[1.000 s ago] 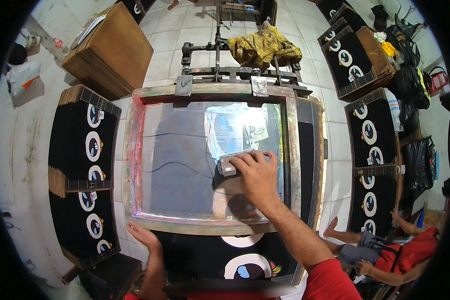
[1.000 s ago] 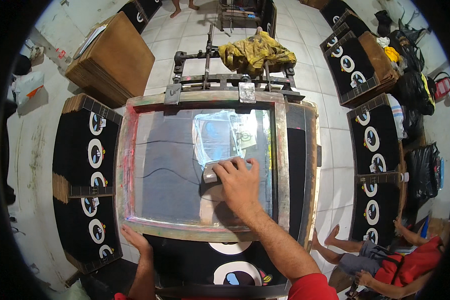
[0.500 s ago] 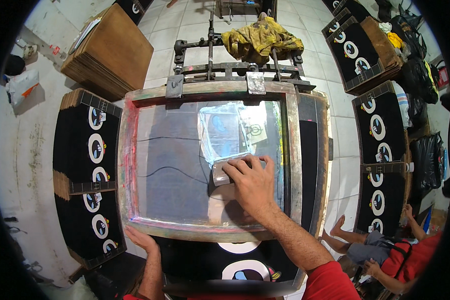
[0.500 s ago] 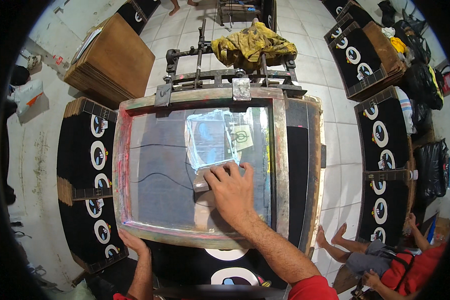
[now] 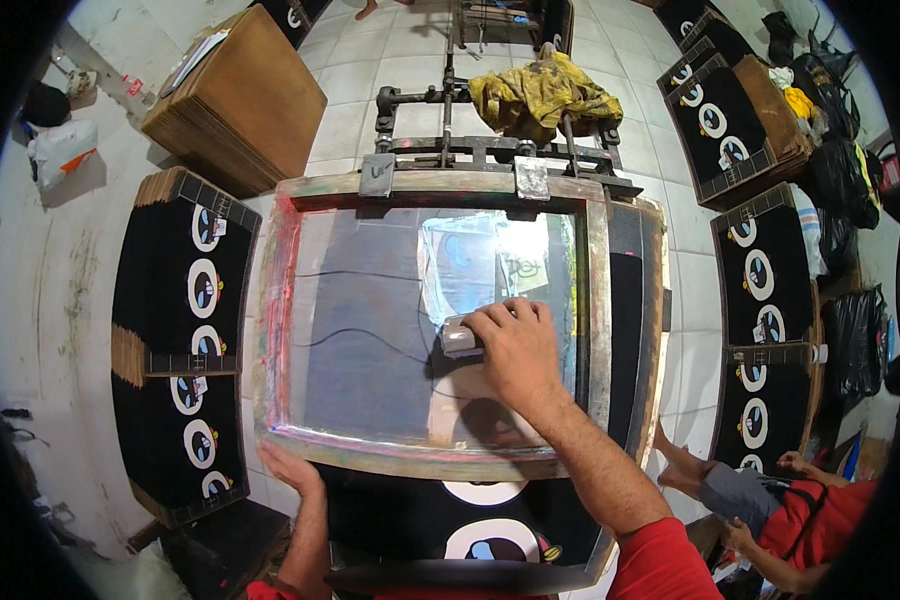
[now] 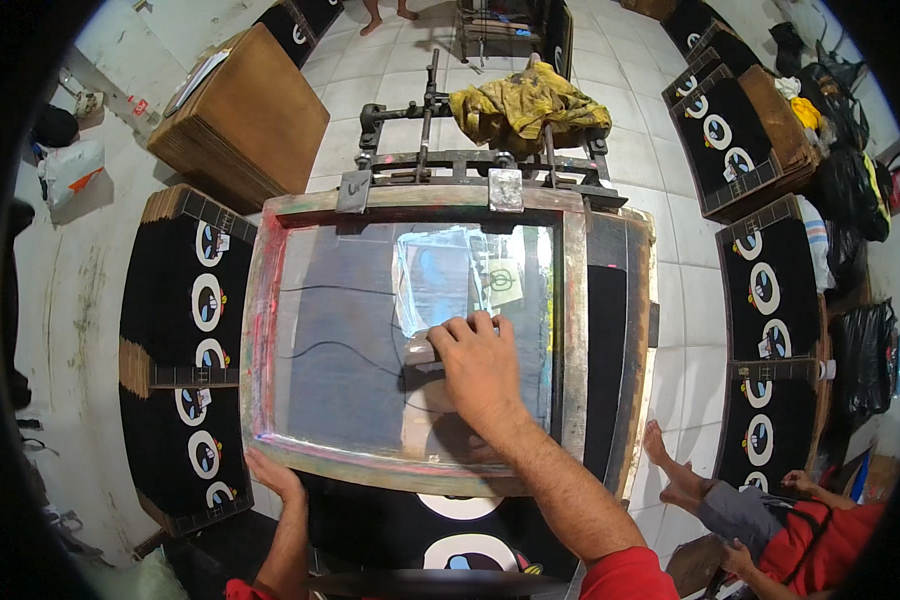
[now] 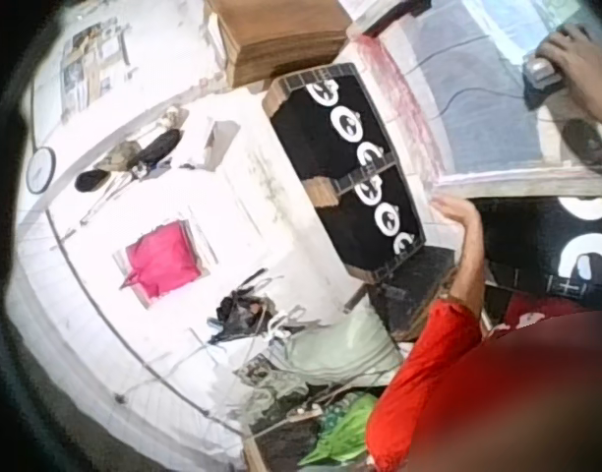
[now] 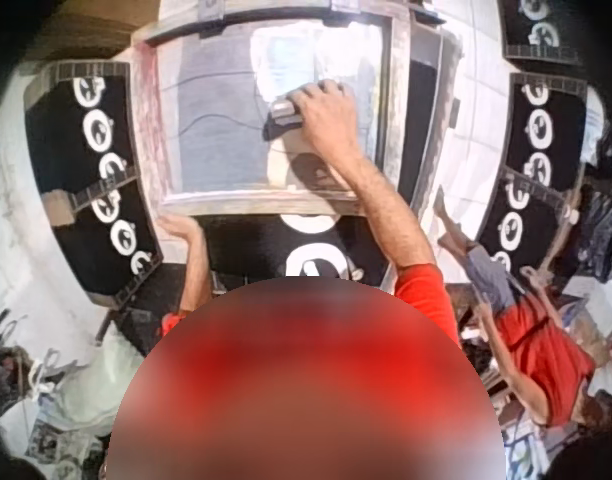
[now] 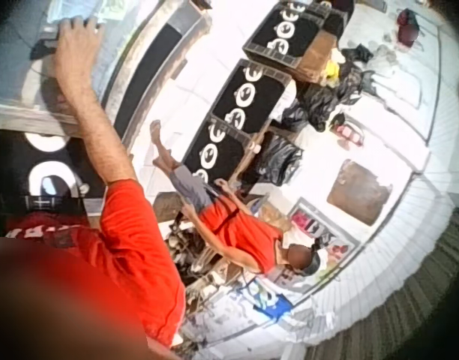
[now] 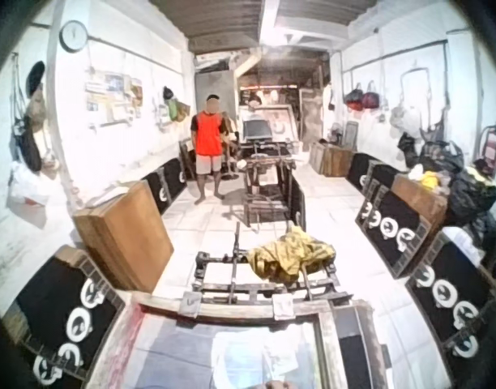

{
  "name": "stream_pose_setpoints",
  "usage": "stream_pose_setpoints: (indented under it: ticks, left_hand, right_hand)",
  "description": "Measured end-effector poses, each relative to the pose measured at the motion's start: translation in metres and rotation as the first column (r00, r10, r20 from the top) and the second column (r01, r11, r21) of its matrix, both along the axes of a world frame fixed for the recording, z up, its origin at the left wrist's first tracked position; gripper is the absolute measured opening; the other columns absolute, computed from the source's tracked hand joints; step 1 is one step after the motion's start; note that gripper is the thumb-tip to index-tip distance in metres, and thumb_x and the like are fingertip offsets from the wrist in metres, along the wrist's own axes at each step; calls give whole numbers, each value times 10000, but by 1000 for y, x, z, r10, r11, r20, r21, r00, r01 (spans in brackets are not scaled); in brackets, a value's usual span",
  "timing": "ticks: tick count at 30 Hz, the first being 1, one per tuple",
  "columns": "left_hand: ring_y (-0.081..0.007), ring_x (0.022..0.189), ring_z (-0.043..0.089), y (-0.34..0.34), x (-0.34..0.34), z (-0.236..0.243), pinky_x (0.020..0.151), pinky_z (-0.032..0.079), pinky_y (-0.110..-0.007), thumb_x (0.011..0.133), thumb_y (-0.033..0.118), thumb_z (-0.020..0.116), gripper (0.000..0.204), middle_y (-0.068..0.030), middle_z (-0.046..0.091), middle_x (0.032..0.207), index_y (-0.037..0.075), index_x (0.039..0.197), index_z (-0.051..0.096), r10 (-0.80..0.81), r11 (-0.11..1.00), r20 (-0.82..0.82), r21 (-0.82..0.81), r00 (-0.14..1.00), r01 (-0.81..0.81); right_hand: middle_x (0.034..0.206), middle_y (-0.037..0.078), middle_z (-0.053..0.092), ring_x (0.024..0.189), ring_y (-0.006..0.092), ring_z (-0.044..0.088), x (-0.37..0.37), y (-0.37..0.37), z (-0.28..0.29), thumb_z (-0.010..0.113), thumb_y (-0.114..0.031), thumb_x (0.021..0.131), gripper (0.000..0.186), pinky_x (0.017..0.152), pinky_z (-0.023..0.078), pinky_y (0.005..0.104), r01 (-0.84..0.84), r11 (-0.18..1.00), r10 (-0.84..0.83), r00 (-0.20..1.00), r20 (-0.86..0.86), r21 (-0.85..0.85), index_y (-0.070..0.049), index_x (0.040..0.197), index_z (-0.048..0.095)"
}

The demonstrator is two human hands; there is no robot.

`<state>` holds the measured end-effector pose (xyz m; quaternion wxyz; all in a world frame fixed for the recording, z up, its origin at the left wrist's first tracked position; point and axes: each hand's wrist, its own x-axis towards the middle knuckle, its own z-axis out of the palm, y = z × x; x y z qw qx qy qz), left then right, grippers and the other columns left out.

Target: The person performs screen printing on black fabric using a squeegee and a screen frame. They repeatedly lower the screen, pull the squeegee across the mesh to transfer ink, and lift the screen to reveal the printed design.

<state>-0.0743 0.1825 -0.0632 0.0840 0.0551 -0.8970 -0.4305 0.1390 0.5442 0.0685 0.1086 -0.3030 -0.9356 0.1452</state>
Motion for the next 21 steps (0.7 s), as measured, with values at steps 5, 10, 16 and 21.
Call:
stream_pose_setpoints:
  ticks: [5, 10, 16, 21]
  left_hand:
    - [-461, 1347, 489, 2, 2, 2, 1157, 353, -455, 1125, 442, 366, 672, -358, 492, 1457, -133, 1467, 425, -4, 1000, 9, 31, 1000, 4]
    - [-450, 1297, 528, 1, 5, 7, 1122, 387, -439, 1122, 408, 389, 632, -360, 525, 1405, -126, 1457, 431, -51, 991, 35, 128, 998, 46]
    - [-336, 1203, 564, -6, -8, 15, 1061, 422, -412, 1093, 373, 480, 574, -251, 573, 1340, -80, 1445, 448, -101, 885, 215, 466, 971, -11]
    - [-243, 1114, 571, -21, -17, 34, 987, 450, -387, 1066, 358, 549, 484, -144, 588, 1255, -14, 1369, 485, -211, 793, 308, 609, 928, -22]
  right_hand:
    - [1174, -6, 698, 1143, 265, 594, 4, -7, 2, 710, -28, 760, 412, 969, 425, 435, 49, 998, -45, 991, -125, 30, -159, 1151, 707]
    - [1288, 11, 697, 1215, 310, 601, 25, -48, 5, 686, 92, 695, 581, 999, 498, 443, 202, 979, -196, 927, -321, -17, -147, 1224, 714]
    - [1274, 47, 716, 1256, 354, 603, 59, -111, 13, 673, 134, 679, 566, 1052, 523, 438, 286, 958, -259, 880, -398, 10, -127, 1173, 765]
    - [1262, 59, 726, 1262, 357, 601, 76, -137, 22, 707, 101, 700, 514, 1082, 500, 457, 324, 940, -227, 829, -512, 107, -118, 1160, 769]
